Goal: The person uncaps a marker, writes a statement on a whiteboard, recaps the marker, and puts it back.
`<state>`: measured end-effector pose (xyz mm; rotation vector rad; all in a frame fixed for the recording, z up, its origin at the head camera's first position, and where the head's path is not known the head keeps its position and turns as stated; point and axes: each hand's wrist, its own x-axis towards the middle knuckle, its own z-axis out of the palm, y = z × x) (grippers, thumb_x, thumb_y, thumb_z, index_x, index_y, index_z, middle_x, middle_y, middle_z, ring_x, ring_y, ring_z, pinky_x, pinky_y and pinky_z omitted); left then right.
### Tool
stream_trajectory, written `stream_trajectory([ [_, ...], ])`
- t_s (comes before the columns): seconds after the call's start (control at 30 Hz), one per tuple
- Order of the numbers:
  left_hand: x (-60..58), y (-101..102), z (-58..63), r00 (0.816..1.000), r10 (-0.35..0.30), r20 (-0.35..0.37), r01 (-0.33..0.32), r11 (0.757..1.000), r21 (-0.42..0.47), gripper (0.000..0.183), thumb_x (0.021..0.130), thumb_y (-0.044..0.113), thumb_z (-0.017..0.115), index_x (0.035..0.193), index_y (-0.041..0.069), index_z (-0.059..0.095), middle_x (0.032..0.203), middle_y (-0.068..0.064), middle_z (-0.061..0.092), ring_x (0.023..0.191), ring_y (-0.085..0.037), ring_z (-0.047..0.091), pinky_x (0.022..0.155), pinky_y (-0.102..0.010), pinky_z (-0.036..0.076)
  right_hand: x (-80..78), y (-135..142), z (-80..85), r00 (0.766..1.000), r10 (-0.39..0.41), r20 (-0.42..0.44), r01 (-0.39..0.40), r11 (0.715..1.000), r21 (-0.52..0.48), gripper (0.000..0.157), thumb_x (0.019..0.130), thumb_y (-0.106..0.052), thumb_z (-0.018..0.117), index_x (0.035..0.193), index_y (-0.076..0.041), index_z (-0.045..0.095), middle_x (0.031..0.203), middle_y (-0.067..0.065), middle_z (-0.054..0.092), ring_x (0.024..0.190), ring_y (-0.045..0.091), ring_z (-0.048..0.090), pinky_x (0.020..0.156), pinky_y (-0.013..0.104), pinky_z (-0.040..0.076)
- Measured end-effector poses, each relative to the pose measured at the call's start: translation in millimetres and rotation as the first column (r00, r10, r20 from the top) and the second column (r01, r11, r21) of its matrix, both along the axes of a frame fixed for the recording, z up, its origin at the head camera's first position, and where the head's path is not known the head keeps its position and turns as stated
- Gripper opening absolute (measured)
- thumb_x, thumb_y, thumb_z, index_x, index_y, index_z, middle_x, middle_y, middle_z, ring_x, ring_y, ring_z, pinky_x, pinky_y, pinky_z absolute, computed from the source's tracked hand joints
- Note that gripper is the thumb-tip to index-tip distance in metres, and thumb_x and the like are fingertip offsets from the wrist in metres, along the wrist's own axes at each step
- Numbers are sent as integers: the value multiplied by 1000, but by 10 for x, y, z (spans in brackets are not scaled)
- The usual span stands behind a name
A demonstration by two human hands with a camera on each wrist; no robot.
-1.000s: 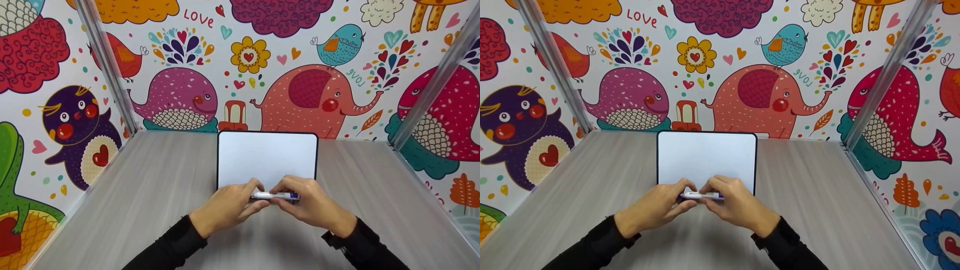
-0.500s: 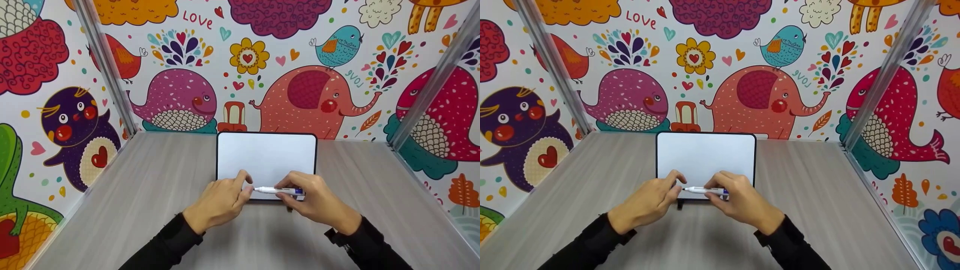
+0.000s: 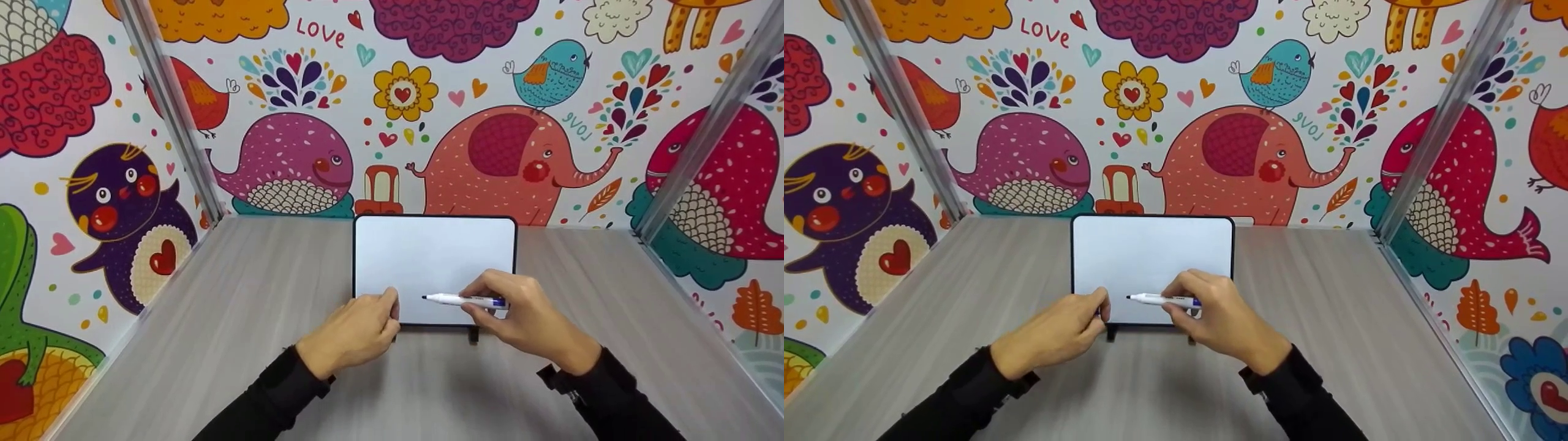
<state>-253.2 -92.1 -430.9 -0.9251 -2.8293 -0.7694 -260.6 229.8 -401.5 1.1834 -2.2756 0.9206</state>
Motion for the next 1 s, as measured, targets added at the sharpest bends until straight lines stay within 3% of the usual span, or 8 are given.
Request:
stream_trajectory([
  [0.3, 15, 54, -95, 987, -159, -6, 159, 987, -4, 12, 96, -2, 67, 105, 5, 67, 88, -5, 72, 72, -2, 52, 64, -19, 50, -10, 13, 9, 1000, -11, 15, 11, 1000, 0, 27, 96, -5, 97, 117, -16, 83, 105, -8, 85, 89, 6, 78, 85, 26, 73],
  [0.43, 22, 91, -122, 977, -212, -31, 211, 977, -39, 16, 94, -5, 72, 107, 4, 71, 94, -8, 77, 78, -4, 58, 69, -19, 54, -11, 20, 3, 1000, -17, 1, 17, 1000, -2, 27, 95, -3, 97, 116, -15, 83, 105, -8, 85, 88, 6, 78, 83, 26, 72],
  [0.6, 45, 127, -170, 969, -240, -57, 232, 966, -114, 18, 95, -4, 77, 110, 6, 77, 103, -7, 79, 87, -10, 68, 78, -22, 61, -8, 26, -9, 999, -40, 6, 40, 999, 6, 26, 95, -4, 97, 114, -14, 84, 104, -9, 84, 86, 4, 74, 77, 26, 71],
  [0.77, 83, 146, -211, 962, -264, -64, 250, 953, -173, 20, 96, -2, 81, 113, 8, 82, 108, -6, 78, 94, -13, 73, 82, -23, 63, -2, 26, -19, 998, -55, 27, 54, 998, 22, 25, 95, -7, 98, 115, -15, 84, 105, -8, 85, 88, 4, 76, 81, 26, 72],
  [1.0, 121, 165, -246, 960, -269, -82, 245, 944, -222, 19, 101, 4, 85, 117, 14, 85, 111, -2, 78, 97, -14, 77, 81, -23, 65, -18, 29, -32, 996, -54, 67, 52, 998, 32, 26, 96, -6, 97, 116, -17, 84, 106, -9, 85, 88, 5, 75, 82, 25, 71],
])
